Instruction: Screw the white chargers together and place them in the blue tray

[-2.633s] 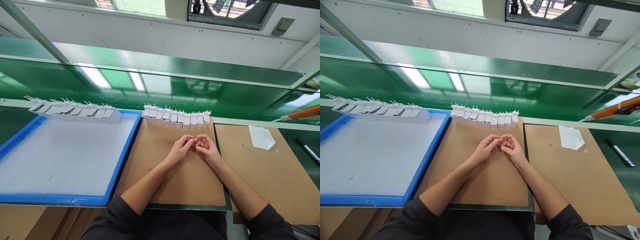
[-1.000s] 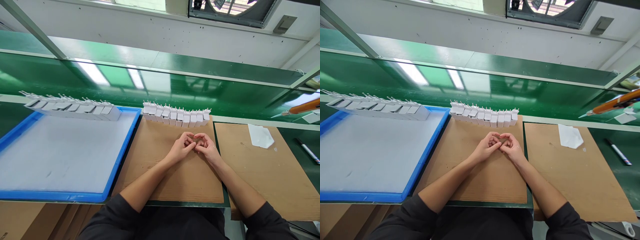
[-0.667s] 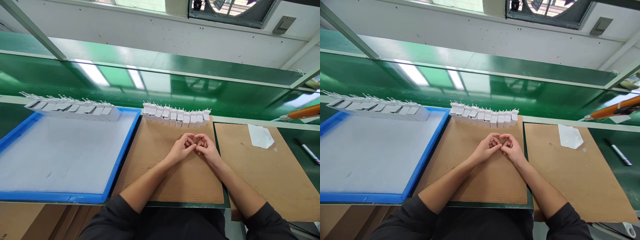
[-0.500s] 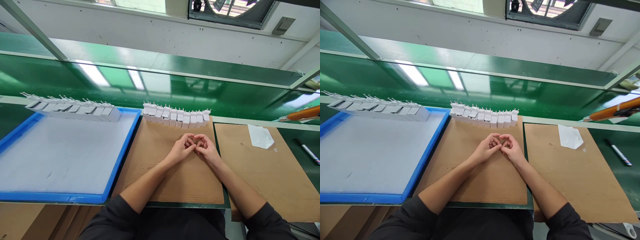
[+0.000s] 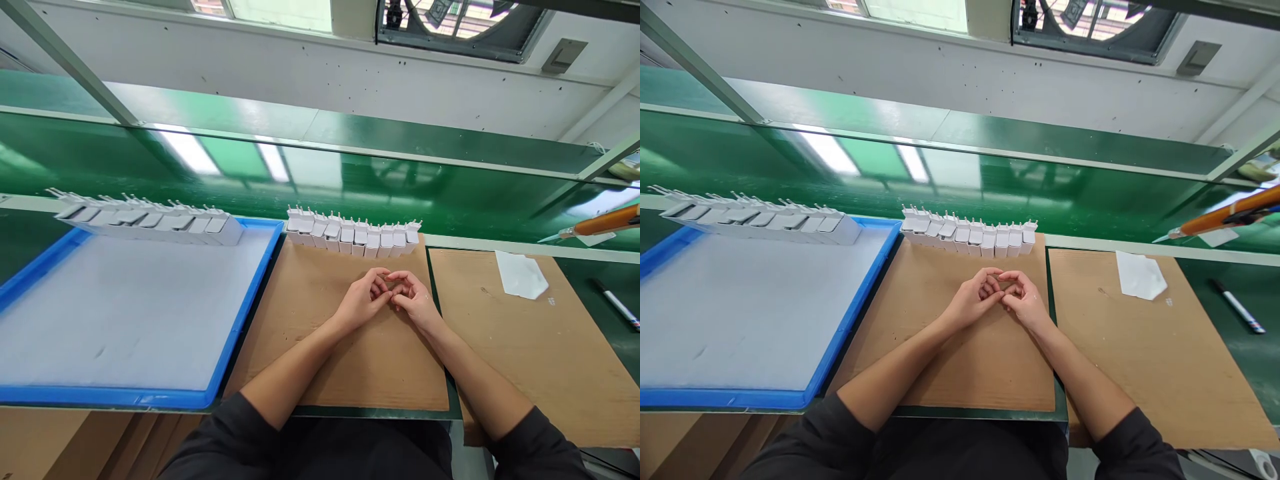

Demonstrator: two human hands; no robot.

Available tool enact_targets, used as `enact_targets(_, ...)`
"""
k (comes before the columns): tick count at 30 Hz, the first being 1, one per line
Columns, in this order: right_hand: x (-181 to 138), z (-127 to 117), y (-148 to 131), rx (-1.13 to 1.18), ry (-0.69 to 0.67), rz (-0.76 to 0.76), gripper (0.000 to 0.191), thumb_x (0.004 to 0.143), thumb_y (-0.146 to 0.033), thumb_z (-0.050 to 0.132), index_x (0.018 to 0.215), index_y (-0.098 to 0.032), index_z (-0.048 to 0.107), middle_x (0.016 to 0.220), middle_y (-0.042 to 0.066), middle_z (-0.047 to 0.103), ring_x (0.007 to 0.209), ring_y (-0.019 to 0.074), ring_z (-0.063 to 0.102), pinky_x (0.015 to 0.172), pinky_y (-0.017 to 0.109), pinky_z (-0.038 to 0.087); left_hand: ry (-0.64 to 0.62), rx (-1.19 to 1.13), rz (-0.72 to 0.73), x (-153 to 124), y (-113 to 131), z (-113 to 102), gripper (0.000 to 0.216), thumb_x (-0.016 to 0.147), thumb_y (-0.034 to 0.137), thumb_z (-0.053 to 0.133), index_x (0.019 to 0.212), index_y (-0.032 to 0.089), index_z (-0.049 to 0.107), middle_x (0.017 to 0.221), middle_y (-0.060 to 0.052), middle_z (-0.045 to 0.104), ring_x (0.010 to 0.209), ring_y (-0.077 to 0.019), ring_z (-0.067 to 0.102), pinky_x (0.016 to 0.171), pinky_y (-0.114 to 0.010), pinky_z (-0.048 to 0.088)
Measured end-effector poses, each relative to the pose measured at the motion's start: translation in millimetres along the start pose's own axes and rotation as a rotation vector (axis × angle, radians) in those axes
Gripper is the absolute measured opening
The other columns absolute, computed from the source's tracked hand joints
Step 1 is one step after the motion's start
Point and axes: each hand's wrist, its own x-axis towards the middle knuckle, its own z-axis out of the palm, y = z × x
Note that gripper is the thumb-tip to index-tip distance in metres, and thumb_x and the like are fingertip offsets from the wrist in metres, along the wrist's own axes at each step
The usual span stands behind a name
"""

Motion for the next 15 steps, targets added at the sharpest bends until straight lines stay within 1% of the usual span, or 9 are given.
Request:
enact_targets(8,-2.0,-1.7,-1.2,0.009,-0.024,-0.030,0.034,0.065,-0.018,0.055,0.098,-0.021,0.060,0.064,-0.006,0.051,0.057,0.0096,0.045,0.058,0.026,0.033,0.007,0.111,0.017,0.6,-3.5,0.0,0.039,0.083,0.025,0.063,0.120,0.021,0.051,0.084,0.001,0.063,0.067,-0.0101,0.056,0.069,-0.024,0.049)
enact_targets(15,-0.3,-2.9,1.8,0.006,-0.018,-0.053,0.033,0.065,-0.016,0.055,0.097,-0.021,0.061,0.069,-0.005,0.053,0.060,0.0101,0.046,0.063,0.027,0.035,0.027,0.165,0.035,0.5,-4.6,0.1,0.040,0.083,0.028,0.065,0.121,0.022,0.052,0.084,0.002,0.063,0.067,-0.0104,0.056,0.069,-0.024,0.050)
